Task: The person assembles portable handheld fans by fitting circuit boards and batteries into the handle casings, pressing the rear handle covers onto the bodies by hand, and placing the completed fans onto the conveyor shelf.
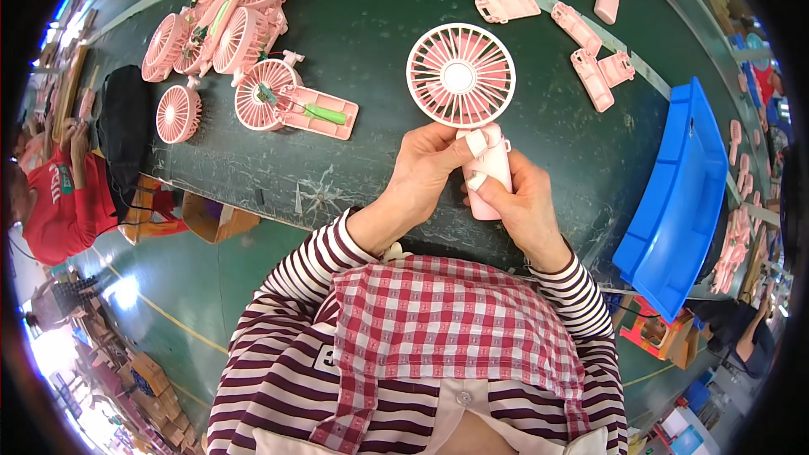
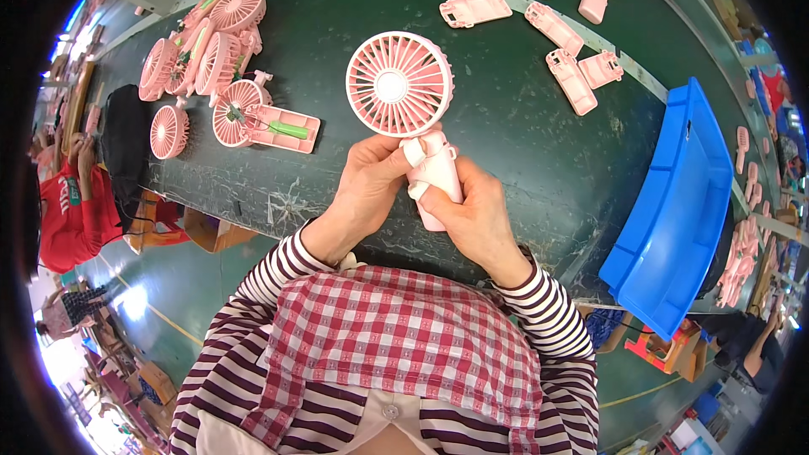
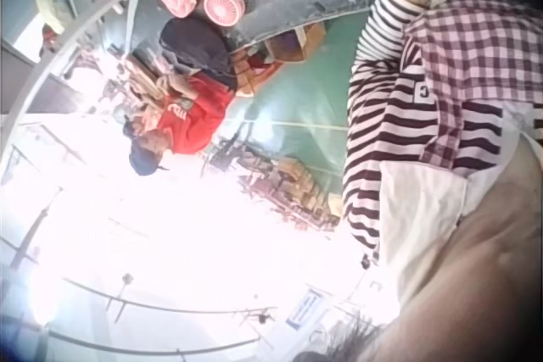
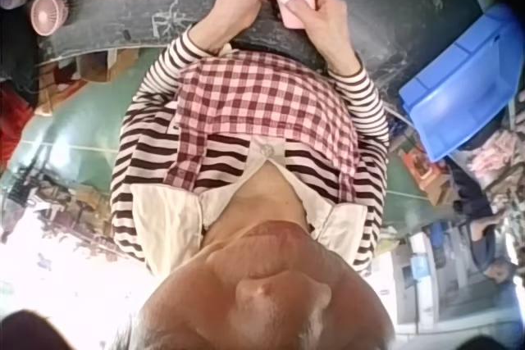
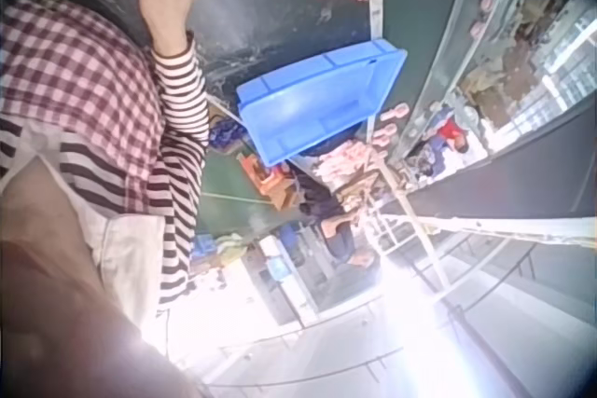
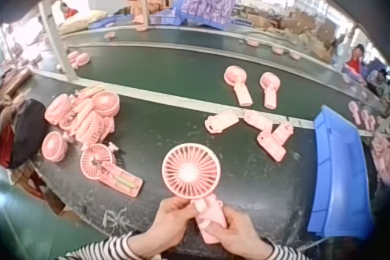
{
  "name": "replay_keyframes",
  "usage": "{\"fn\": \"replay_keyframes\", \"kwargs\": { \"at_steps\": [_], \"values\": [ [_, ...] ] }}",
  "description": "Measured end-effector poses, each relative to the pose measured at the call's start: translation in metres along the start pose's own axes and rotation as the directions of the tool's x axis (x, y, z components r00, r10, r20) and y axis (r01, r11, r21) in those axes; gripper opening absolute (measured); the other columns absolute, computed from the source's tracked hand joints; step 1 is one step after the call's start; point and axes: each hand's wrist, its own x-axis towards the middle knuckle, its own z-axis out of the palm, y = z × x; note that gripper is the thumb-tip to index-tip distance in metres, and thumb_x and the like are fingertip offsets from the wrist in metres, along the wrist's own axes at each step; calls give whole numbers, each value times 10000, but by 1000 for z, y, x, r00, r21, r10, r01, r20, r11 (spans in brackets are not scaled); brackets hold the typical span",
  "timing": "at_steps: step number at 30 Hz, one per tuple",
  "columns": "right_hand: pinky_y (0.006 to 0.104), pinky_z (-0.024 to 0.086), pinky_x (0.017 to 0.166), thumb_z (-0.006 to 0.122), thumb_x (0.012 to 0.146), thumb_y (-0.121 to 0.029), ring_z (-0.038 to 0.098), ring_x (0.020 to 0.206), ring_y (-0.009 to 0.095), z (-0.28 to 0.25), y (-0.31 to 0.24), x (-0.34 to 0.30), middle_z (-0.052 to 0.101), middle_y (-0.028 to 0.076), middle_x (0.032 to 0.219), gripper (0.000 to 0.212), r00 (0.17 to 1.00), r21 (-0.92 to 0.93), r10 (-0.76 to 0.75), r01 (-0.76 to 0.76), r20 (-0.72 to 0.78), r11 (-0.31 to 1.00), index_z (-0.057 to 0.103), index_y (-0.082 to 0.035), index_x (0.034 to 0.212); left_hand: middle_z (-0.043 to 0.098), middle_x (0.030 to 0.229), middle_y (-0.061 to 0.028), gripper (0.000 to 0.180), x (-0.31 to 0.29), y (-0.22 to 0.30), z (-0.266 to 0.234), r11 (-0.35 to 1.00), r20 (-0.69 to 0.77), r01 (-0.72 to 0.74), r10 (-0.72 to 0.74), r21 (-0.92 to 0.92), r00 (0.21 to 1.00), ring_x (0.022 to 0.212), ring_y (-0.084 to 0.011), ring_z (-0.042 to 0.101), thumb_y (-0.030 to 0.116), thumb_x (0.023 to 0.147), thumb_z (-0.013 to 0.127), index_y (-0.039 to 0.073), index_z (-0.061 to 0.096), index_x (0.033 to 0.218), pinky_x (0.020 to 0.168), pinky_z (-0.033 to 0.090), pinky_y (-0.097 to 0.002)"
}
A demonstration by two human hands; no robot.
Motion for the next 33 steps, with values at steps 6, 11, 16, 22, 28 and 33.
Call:
{"fn": "replay_keyframes", "kwargs": {
  "at_steps": [6, 11, 16, 22, 28, 33],
  "values": [
    [254, 521, 630, 591, 825, -104, 616, 705, 138, -3, 7, 1, 623, 91, 847, 251, 1000, -2, -2, 2, -25, 1000, 541, 41, 1023, 629, 1004, -78, 291, -2, 0, 3, 999, 93, -7, 2, 52, 996, 869, -133, 606, 74, 821, 623, -11, 564, 1093, 760, 498, -270],
    [256, 522, 615, 589, 819, -105, 615, 697, 141, -2, 9, 1, 621, 94, 839, 258, 999, -2, 31, -31, -34, 1000, 536, 48, 1020, 638, 964, -83, 259, -1, -1, 3, 998, 73, -29, 24, 54, 997, 839, -133, 610, 65, 807, 633, -19, 583, 1047, 735, 498, -258],
    [261, 524, 598, 589, 814, -107, 616, 689, 147, -2, 5, 7, 618, 101, 828, 252, 998, -49, 50, -51, -37, 997, 533, 53, 1001, 633, 1009, -105, 290, 4, -2, -2, 988, 58, -15, 6, 153, 998, 892, -146, 610, 40, 814, 596, -35, 561, 1093, 763, 494, -270],
    [272, 521, 626, 551, 864, -179, 614, 697, 152, 7, -5, 24, 617, 103, 845, 313, 986, 485, 41, -116, 162, 867, 516, 65, 1056, 605, 1057, -153, 300, 14, 15, 3, 996, -15, 86, -85, 39, 996, 943, -221, 602, 116, 855, 483, -46, 517, 1106, 803, 498, -325],
    [251, 486, 666, 503, 894, -198, 605, 740, 122, 3, 39, 46, 632, 94, 858, 318, 953, 118, -293, 301, -77, 946, 520, 41, 1103, 605, 846, -148, 232, 70, 76, 20, 940, -85, 115, -93, 321, 992, 728, -255, 636, 147, 830, 503, -31, 508, 980, 648, 538, -363],
    [217, 469, 538, 599, 799, -43, 606, 623, 109, 8, 38, 49, 652, 81, 764, 237, 892, -78, -431, 424, -136, 902, 560, 40, 1018, 596, 746, -114, 238, 196, 104, -5, 543, -209, 53, 231, 838, 950, 598, -199, 598, 142, 756, 604, 0, 550, 939, 525, 490, -328]
  ]
}}
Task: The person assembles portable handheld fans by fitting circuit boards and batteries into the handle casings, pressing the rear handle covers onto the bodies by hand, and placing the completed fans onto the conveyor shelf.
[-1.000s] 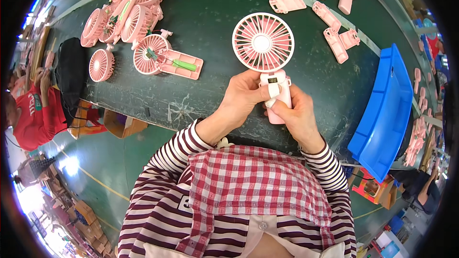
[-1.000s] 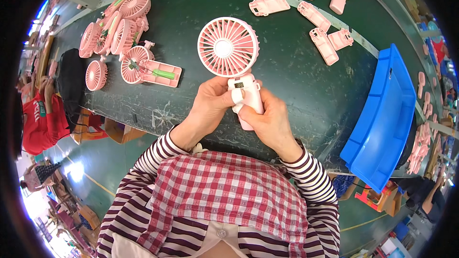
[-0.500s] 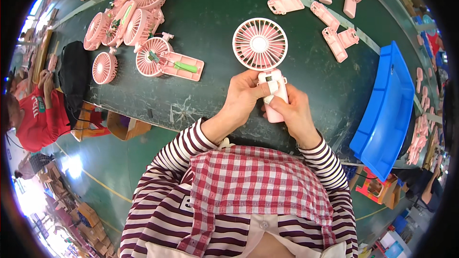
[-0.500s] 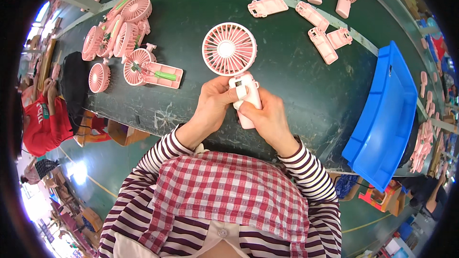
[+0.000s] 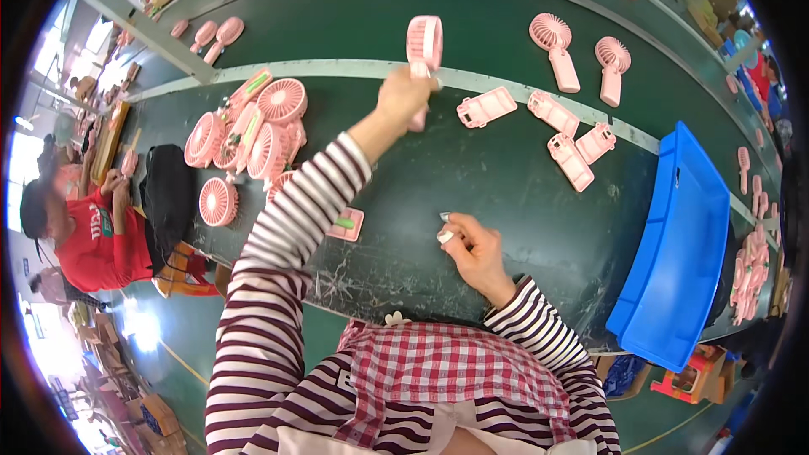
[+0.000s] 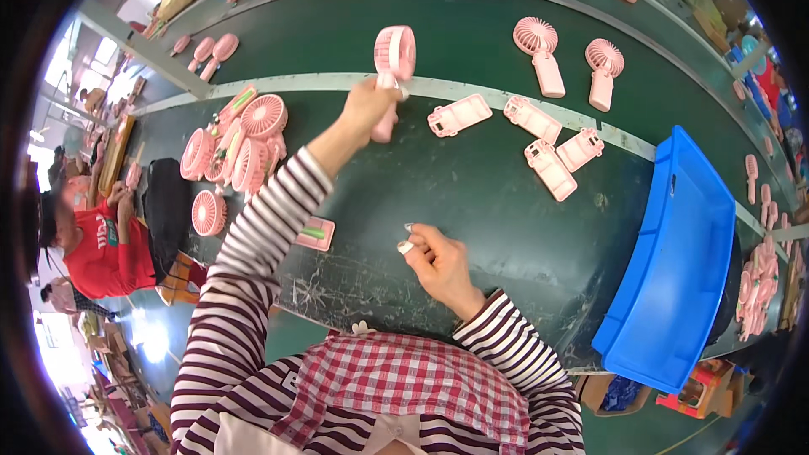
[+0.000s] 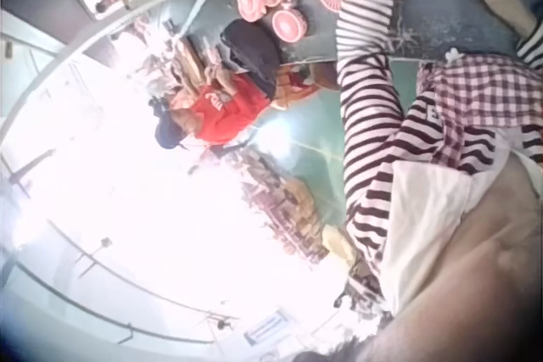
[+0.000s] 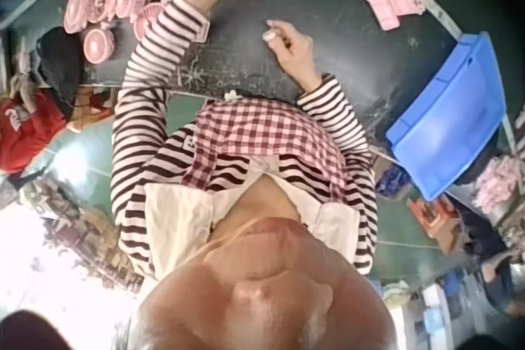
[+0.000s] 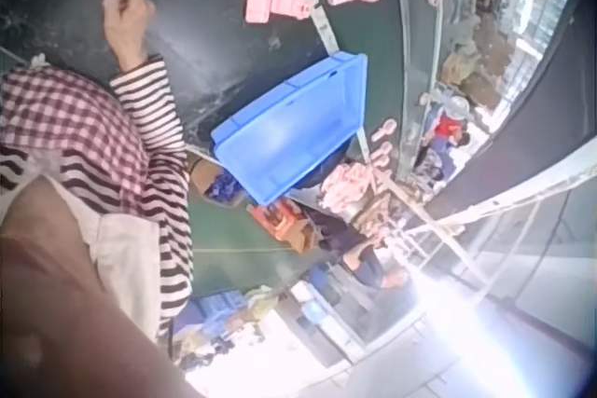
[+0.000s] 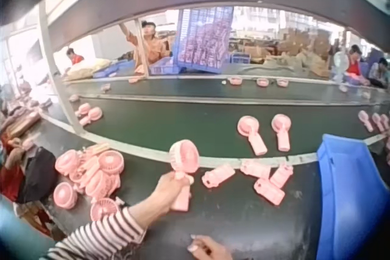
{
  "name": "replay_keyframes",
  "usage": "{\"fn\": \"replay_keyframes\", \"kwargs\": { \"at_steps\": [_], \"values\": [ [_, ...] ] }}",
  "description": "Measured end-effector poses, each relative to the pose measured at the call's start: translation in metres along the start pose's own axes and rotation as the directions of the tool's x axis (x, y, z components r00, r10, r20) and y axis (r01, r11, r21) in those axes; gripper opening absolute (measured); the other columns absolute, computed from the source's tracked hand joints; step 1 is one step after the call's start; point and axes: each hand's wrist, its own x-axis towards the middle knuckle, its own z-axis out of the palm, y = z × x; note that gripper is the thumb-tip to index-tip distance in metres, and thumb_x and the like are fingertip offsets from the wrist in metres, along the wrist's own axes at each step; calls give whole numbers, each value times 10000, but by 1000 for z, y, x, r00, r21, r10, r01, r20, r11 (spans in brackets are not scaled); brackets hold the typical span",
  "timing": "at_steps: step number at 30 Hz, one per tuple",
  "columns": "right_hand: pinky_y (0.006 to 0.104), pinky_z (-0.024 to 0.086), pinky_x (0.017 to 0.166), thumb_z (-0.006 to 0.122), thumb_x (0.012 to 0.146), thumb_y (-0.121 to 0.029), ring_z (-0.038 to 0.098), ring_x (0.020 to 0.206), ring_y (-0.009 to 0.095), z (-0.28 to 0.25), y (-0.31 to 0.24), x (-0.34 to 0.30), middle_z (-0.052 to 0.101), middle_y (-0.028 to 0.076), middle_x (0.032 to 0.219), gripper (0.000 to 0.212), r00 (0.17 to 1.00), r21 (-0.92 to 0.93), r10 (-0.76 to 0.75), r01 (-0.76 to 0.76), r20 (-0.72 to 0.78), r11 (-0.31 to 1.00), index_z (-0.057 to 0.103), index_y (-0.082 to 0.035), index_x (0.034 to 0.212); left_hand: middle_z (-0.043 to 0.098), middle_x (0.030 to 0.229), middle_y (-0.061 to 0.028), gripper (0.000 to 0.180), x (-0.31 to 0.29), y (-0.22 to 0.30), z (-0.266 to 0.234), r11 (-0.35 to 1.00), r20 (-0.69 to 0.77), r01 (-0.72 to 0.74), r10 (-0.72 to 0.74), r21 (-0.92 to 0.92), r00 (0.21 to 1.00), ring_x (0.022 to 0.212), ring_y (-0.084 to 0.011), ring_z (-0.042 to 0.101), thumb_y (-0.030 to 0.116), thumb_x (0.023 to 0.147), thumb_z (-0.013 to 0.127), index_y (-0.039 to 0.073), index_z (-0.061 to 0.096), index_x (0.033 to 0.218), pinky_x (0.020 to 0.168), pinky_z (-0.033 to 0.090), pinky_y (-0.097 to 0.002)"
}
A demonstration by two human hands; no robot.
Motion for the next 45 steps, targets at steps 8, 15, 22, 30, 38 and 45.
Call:
{"fn": "replay_keyframes", "kwargs": {
  "at_steps": [8, 15, 22, 30, 38, 45],
  "values": [
    [198, 471, 540, 567, 821, -4, 596, 632, 92, 1, 5, 8, 639, 72, 769, 199, 1000, 123, 15, -15, -5, 992, 567, 36, 1015, 531, 1082, -234, 582, 113, 25, 7, 917, -330, -153, 283, 369, 901, 1021, -361, 534, 307, 598, 735, 16, 561, 1071, 874, 452, -379],
    [202, 473, 540, 536, 835, 1, 581, 627, 89, 0, 16, 8, 627, 66, 792, 203, 998, 130, 66, -63, -18, 990, 569, 21, 1034, 450, 1259, -182, 743, 18, -2, -23, 616, -124, -273, 522, 738, 844, 1178, -333, 426, 325, 642, 721, 23, 440, 1261, 946, 399, -405],
    [194, 457, 530, 526, 863, -54, 578, 615, 86, 2, 8, 5, 627, 64, 776, 181, 998, 105, 56, -55, -9, 993, 579, 2, 1026, 452, 1243, -221, 799, -54, -30, -153, 445, -297, 1, 595, 896, 747, 1172, -339, 433, 422, 628, 738, 38, 447, 1265, 962, 368, -434],
    [192, 451, 536, 524, 871, -72, 571, 622, 86, 4, 7, 5, 623, 57, 789, 185, 994, 116, 107, -104, -21, 988, 584, 2, 1029, 666, 787, -166, 412, -77, -73, -219, 826, -416, -15, 299, 563, 859, 736, -289, 652, 381, 706, 644, 36, 680, 929, 741, 495, -361],
    [198, 450, 559, 518, 877, -84, 568, 635, 90, 6, 7, 4, 621, 64, 794, 191, 992, 137, 124, -121, -13, 983, 579, 10, 1032, 630, 677, -155, 286, -83, -64, -245, 847, -612, -166, 486, 504, 624, 610, -196, 596, 244, 807, 588, -14, 647, 915, 592, 461, -324],
    [201, 446, 563, 506, 882, -76, 568, 645, 94, 2, 5, 4, 619, 66, 809, 197, 991, 109, 134, -132, -7, 985, 569, 12, 1047, 596, 776, -13, 254, -128, 33, -189, 758, -542, -645, 504, -95, 673, 663, -56, 533, 205, 863, 585, -25, 637, 958, 568, 451, -207]
  ]
}}
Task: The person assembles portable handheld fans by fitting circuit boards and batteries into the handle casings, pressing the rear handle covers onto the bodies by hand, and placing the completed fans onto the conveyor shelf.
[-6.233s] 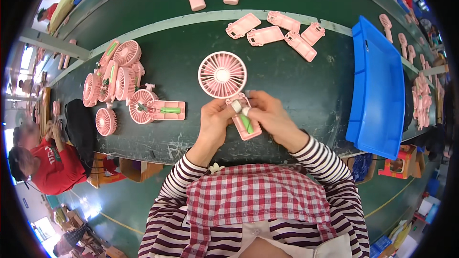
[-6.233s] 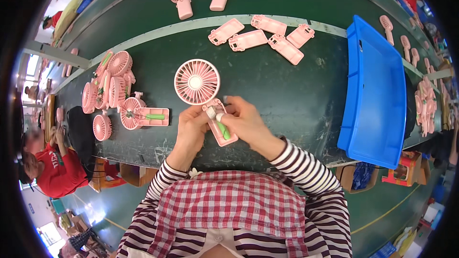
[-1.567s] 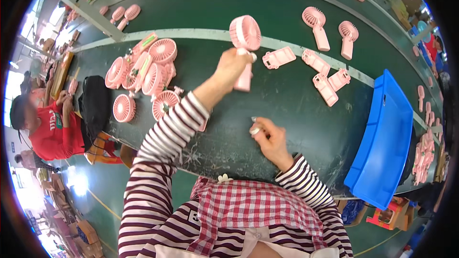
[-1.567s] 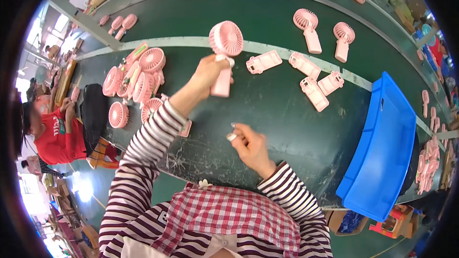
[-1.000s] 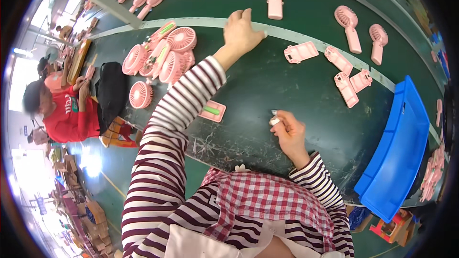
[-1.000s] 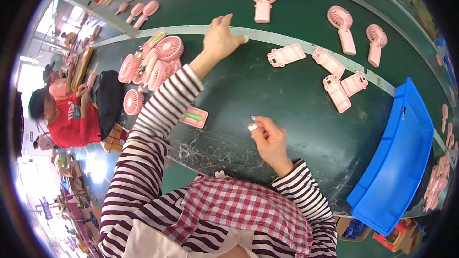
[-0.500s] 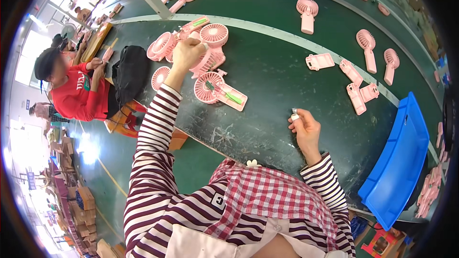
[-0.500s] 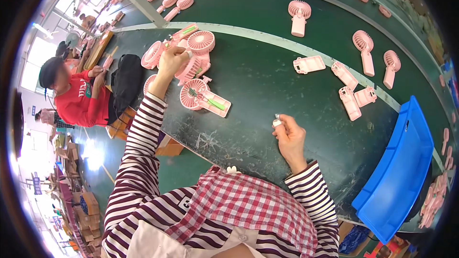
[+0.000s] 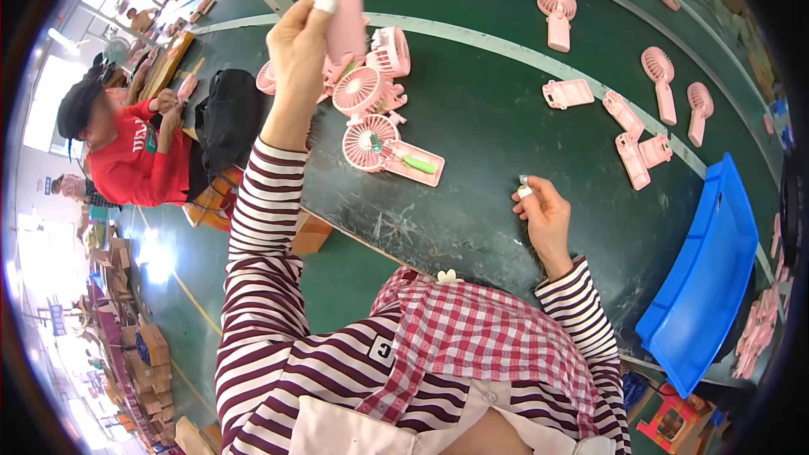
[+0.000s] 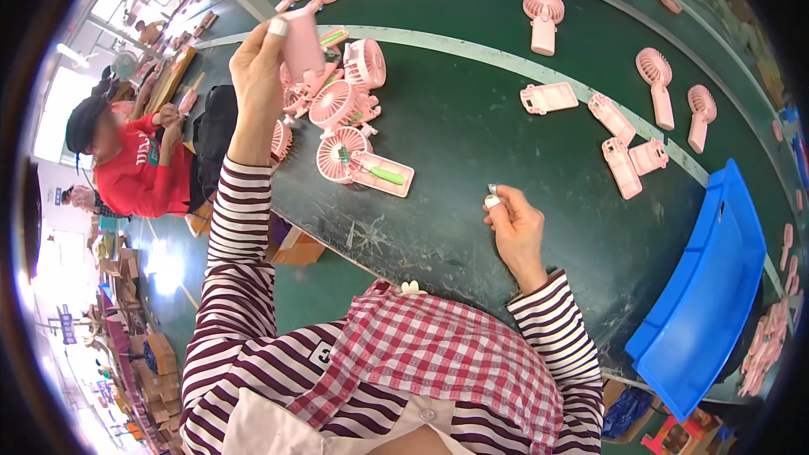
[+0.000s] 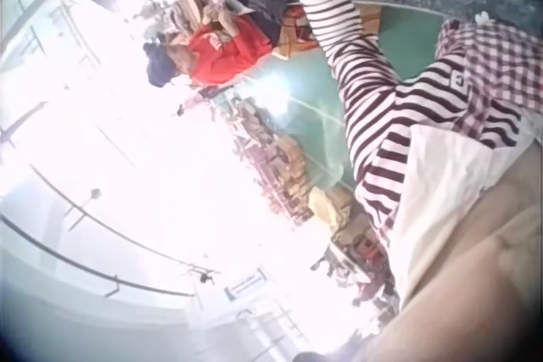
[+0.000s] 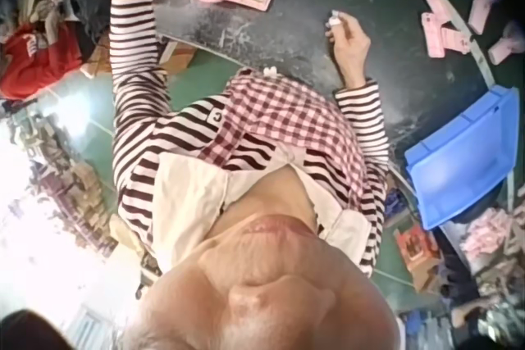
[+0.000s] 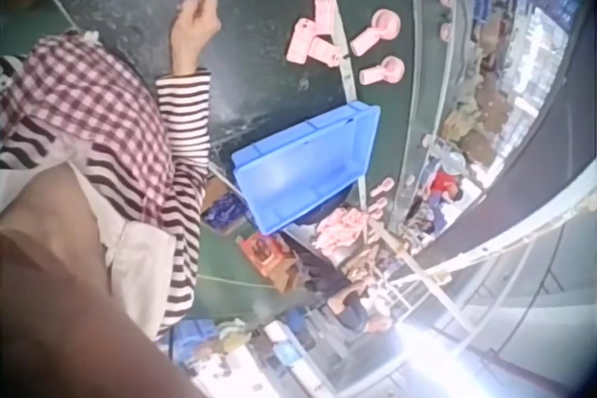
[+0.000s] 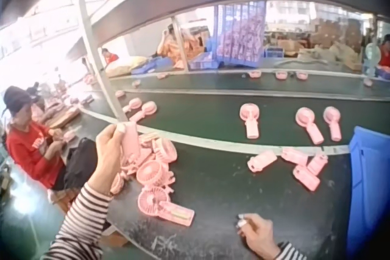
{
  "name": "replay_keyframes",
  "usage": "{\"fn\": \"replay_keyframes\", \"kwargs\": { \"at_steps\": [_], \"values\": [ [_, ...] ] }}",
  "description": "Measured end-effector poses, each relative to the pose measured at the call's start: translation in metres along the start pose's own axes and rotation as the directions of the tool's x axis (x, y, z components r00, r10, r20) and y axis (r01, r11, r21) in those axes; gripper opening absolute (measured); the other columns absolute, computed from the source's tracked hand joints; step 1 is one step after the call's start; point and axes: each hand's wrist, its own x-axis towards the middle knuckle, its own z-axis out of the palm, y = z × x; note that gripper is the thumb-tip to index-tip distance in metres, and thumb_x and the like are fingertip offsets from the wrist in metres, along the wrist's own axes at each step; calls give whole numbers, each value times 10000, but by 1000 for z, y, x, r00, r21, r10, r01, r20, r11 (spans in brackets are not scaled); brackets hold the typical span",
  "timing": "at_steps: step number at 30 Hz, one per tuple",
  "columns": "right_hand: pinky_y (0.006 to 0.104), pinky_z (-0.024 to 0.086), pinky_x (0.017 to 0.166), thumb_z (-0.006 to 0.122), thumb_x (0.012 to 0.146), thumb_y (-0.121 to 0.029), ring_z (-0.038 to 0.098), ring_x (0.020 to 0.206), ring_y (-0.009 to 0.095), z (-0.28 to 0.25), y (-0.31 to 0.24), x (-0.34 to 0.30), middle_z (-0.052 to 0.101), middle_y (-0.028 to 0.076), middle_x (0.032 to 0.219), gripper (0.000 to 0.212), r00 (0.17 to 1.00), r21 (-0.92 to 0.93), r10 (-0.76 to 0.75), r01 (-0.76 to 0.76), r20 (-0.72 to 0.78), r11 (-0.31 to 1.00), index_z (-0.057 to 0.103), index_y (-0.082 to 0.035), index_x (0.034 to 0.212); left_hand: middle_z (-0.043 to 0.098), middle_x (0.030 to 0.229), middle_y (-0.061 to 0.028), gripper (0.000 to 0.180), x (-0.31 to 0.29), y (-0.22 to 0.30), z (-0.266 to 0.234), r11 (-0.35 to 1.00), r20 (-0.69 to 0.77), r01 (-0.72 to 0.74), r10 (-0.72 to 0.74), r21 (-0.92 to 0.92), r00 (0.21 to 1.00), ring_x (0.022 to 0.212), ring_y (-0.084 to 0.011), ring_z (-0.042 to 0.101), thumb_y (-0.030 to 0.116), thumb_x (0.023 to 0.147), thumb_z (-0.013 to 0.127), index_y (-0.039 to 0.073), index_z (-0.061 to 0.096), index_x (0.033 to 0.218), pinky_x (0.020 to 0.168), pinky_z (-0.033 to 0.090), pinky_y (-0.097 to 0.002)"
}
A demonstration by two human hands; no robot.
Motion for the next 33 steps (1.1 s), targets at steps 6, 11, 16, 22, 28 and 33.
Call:
{"fn": "replay_keyframes", "kwargs": {
  "at_steps": [6, 11, 16, 22, 28, 33],
  "values": [
    [209, 448, 558, 494, 892, -97, 564, 625, 109, -10, -14, 2, 618, 83, 806, 225, 996, 129, 63, -55, -60, 990, 548, 34, 1066, 621, 802, -6, 219, -47, -2, 76, 989, 390, 147, -140, 11, 910, 658, -50, 542, 183, 863, 588, 6, 648, 978, 574, 452, -188],
    [206, 452, 541, 484, 901, -116, 571, 618, 111, -43, -17, 8, 623, 94, 810, 243, 976, 133, 52, -24, -212, 991, 550, 23, 1089, 619, 860, -42, 131, -117, -8, 123, 992, 726, -69, 126, -108, 676, 784, -151, 585, 149, 831, 619, 69, 665, 923, 661, 470, -280],
    [201, 453, 594, 516, 875, -78, 574, 717, 97, -64, -22, 11, 622, 80, 911, 291, 958, -34, -6, -4, -288, 999, 517, 23, 1148, 591, 886, -68, 179, -186, -31, 114, 960, 911, -189, 257, -205, 322, 829, -233, 555, 123, 773, 644, 56, 643, 938, 733, 446, -340],
    [314, 460, 782, 679, 726, -159, 560, 945, 235, -24, -41, 25, 546, 138, 1083, 519, 943, -527, -330, 305, 49, 793, 487, 9, 1179, 577, 892, -30, 186, -205, -32, 74, 960, 944, -265, 172, -96, 283, 898, -231, 537, 111, 681, 646, 68, 624, 861, 858, 416, -395],
    [407, 420, 880, 669, 670, -295, 499, 1031, 373, 37, -42, 57, 504, 223, 1139, 719, 925, -700, -322, 367, 203, 613, 389, 10, 1258, 614, 936, -89, 232, -211, -25, 41, 980, 922, -193, 120, -50, 367, 936, -269, 580, 71, 653, 673, 20, 630, 876, 916, 412, -448],
    [414, 451, 815, 677, 642, -301, 541, 952, 359, 41, -51, 62, 523, 207, 1043, 756, 967, -701, -89, 235, 238, 674, 391, 4, 1272, 623, 847, -113, 216, -223, -30, 26, 952, 736, -103, -152, 289, 660, 750, -231, 609, 28, 683, 659, -6, 634, 896, 670, 493, -312]
  ]
}}
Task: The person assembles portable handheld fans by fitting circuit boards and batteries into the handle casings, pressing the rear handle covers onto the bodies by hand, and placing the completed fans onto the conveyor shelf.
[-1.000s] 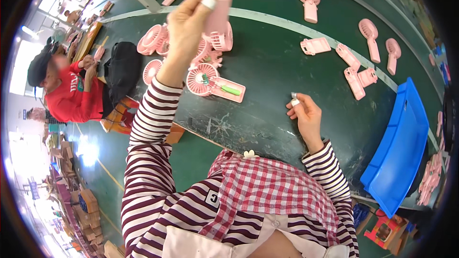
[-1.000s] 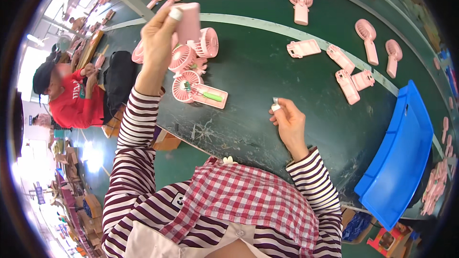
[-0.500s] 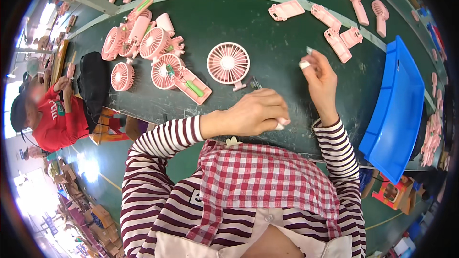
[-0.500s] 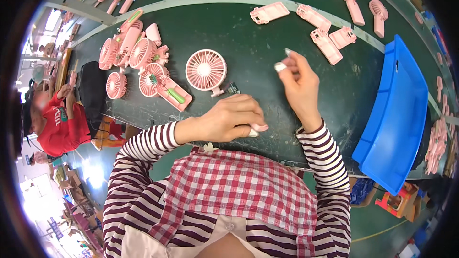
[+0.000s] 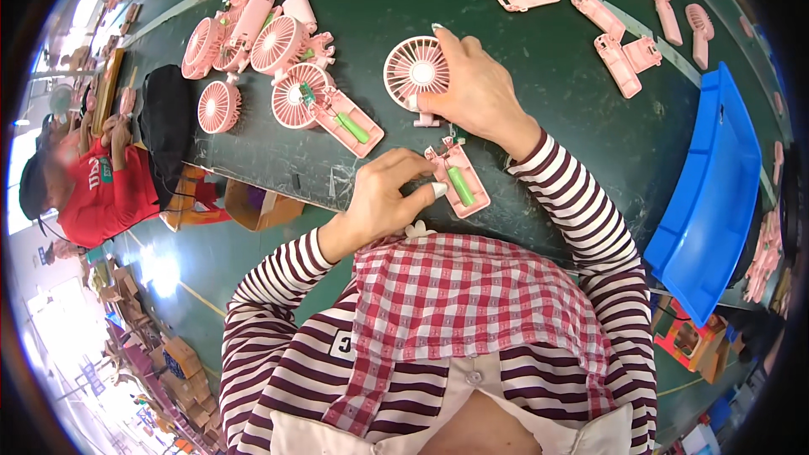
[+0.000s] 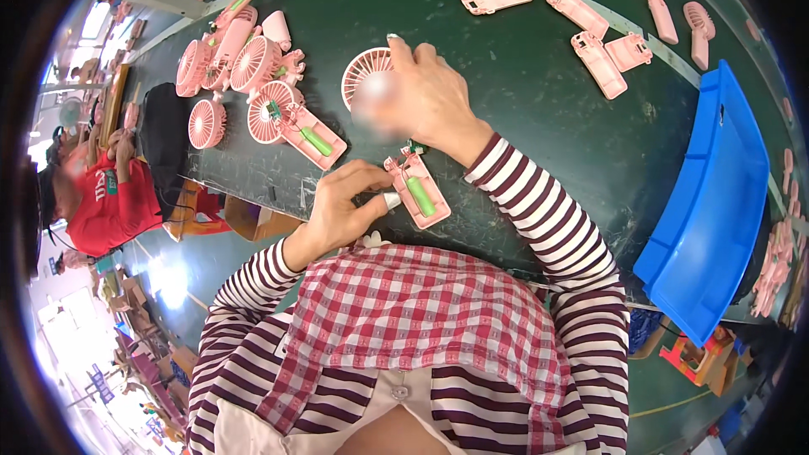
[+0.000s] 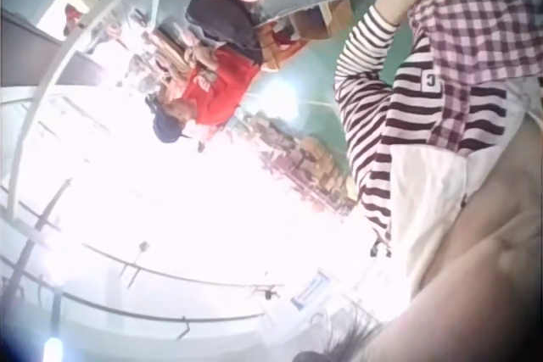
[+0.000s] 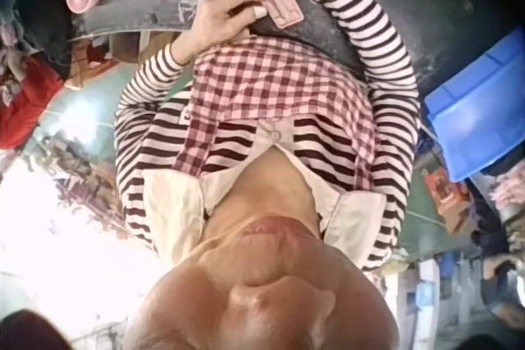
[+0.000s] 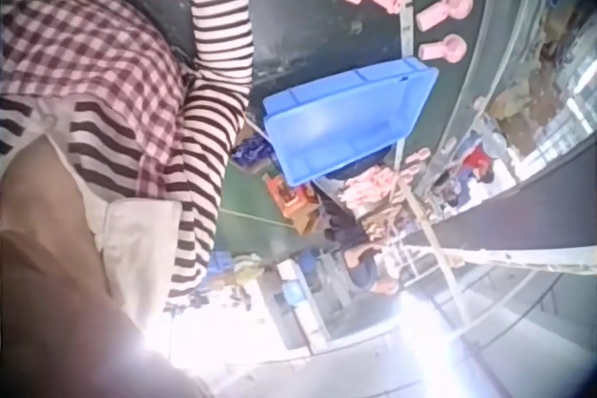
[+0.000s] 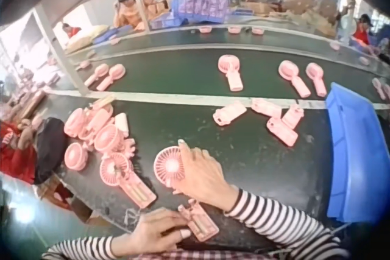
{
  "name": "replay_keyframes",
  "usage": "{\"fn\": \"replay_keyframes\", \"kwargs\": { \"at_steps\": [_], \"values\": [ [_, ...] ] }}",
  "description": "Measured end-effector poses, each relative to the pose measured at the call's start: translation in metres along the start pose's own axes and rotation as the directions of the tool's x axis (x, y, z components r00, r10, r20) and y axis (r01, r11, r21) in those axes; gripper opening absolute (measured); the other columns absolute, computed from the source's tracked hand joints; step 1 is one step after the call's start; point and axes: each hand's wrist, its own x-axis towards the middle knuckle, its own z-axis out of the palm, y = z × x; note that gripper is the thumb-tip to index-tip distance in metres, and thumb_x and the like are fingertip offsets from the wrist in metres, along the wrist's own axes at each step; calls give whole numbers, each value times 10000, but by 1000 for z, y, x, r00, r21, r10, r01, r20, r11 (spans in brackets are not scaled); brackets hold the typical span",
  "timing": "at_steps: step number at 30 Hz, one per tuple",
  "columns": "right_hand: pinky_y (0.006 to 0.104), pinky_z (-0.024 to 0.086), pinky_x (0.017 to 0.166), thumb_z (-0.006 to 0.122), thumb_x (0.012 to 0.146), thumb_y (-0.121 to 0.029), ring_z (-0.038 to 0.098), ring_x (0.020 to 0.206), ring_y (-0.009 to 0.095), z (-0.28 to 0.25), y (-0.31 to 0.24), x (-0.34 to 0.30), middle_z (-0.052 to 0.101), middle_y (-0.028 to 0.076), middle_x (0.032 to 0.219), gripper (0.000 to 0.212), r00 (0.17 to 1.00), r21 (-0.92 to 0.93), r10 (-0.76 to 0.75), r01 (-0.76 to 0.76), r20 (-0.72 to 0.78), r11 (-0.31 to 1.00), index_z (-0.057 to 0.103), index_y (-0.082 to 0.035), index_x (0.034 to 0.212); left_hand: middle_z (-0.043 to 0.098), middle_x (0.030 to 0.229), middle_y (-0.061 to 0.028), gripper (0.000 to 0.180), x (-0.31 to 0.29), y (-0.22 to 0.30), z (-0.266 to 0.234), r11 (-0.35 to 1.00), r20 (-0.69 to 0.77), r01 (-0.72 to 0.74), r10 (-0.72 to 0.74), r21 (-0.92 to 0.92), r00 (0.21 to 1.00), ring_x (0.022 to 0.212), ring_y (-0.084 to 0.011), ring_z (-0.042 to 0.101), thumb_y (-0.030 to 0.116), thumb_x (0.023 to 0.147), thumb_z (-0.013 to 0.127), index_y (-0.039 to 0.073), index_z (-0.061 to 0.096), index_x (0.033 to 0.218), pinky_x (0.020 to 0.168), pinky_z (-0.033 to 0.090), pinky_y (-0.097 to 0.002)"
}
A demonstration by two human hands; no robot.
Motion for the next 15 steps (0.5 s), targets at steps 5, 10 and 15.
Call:
{"fn": "replay_keyframes", "kwargs": {
  "at_steps": [5, 10, 15],
  "values": [
    [290, 486, 709, 715, 658, -173, 596, 825, 194, 7, 35, -10, 553, 134, 954, 671, 972, 323, 70, 7, -224, 946, 454, 22, 1244, 602, 799, -88, 291, 9, 2, 14, 982, -80, 175, -169, 76, 982, 625, -178, 582, 78, 660, 698, 7, 630, 934, 570, 477, -269],
    [282, 493, 793, 599, 825, -80, 596, 906, 142, -20, 45, -33, 597, 87, 1062, 410, 905, 946, 426, -133, -5, 294, 482, 35, 1201, 577, 822, -93, 492, 29, 12, 33, 959, -137, 213, -190, 185, 972, 673, -230, 587, 168, 626, 728, 4, 558, 1057, 585, 476, -324],
    [341, 486, 833, 575, 857, -130, 586, 948, 151, -50, 52, -50, 590, 64, 1075, 349, 890, 984, 454, -55, -29, 171, 509, 3, 1173, 566, 831, -109, 548, 51, 13, 46, 944, -87, 171, -152, 284, 985, 733, -279, 592, 177, 637, 699, -16, 506, 1113, 610, 481, -372]
  ]
}}
